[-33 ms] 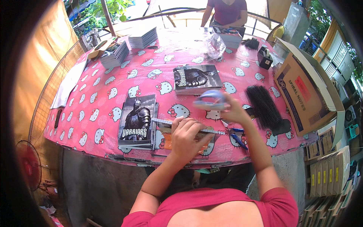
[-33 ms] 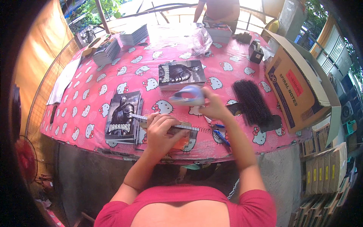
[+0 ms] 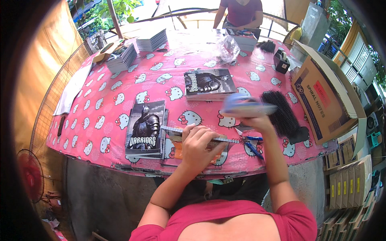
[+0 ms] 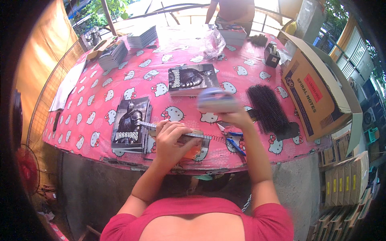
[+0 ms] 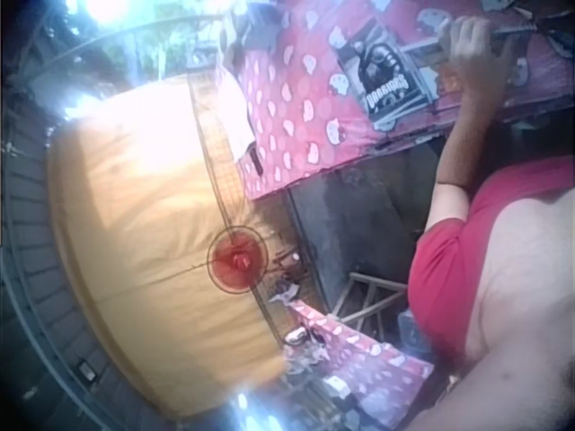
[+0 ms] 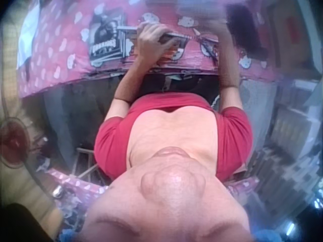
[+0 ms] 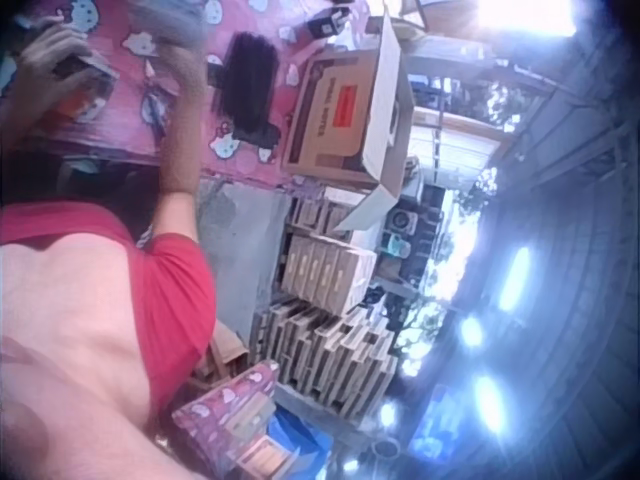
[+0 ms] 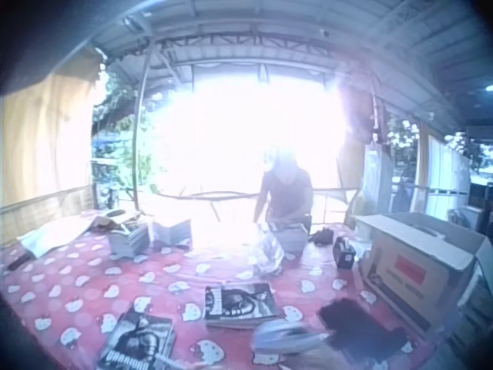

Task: The person binds notebooks by manually inserting a plastic spiral coil through the punched holes of the covers and paper, then trims the excess coil using blue-handled shears.

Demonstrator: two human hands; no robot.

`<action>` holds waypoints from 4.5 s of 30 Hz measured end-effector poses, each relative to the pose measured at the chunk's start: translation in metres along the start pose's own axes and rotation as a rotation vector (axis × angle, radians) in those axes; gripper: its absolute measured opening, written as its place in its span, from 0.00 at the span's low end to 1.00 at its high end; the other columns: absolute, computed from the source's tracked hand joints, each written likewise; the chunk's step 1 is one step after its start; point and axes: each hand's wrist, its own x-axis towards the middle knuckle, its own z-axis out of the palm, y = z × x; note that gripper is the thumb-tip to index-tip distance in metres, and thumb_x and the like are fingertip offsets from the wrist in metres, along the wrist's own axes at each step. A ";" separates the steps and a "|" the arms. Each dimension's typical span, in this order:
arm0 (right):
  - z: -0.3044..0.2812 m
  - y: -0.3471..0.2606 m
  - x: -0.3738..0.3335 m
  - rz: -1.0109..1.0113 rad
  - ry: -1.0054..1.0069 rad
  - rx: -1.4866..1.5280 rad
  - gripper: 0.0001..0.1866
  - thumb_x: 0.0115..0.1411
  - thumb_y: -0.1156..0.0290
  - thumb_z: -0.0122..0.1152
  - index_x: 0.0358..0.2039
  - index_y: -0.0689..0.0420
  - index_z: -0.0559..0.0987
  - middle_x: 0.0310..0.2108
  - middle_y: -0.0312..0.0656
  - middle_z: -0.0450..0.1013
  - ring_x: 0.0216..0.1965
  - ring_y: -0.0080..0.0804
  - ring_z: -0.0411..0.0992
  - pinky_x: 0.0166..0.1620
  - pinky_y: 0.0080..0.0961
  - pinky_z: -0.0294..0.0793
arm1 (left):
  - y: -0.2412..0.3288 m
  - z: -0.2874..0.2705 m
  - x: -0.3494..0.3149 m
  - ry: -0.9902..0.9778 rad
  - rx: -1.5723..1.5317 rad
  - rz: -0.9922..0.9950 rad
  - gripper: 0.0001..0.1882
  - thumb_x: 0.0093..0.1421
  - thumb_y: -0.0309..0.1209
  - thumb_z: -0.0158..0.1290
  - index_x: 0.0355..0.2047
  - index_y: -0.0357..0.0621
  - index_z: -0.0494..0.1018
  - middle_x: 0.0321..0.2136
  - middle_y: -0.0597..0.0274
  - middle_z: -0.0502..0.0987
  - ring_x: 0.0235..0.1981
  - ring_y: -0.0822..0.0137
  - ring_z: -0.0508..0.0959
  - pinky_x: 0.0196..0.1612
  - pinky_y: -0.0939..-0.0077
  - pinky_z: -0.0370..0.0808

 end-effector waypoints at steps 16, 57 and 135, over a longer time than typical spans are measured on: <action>0.022 -0.023 -0.013 -0.027 0.126 -0.088 0.21 0.44 0.77 0.68 0.41 0.62 0.75 0.32 0.36 0.75 0.34 0.18 0.71 0.38 0.22 0.74 | 0.001 -0.024 0.004 -0.041 0.237 -0.255 0.17 0.39 0.42 0.69 0.28 0.51 0.79 0.44 0.66 0.77 0.57 0.61 0.69 0.64 0.40 0.35; 0.086 -0.033 0.081 0.040 -0.099 -0.352 0.25 0.40 0.80 0.65 0.43 0.60 0.74 0.31 0.37 0.75 0.36 0.30 0.74 0.42 0.25 0.72 | -0.080 -0.047 -0.032 0.424 -0.867 -0.697 0.22 0.50 0.12 0.59 0.47 0.33 0.74 0.29 0.66 0.77 0.29 0.75 0.76 0.33 0.84 0.74; 0.003 -0.001 0.072 0.028 0.774 -0.523 0.14 0.57 0.76 0.58 0.40 0.61 0.65 0.26 0.44 0.71 0.28 0.32 0.73 0.32 0.29 0.72 | -0.115 -0.083 0.011 0.163 -0.387 -0.452 0.46 0.57 0.36 0.61 0.67 0.40 0.45 0.66 0.46 0.51 0.66 0.53 0.55 0.64 0.58 0.53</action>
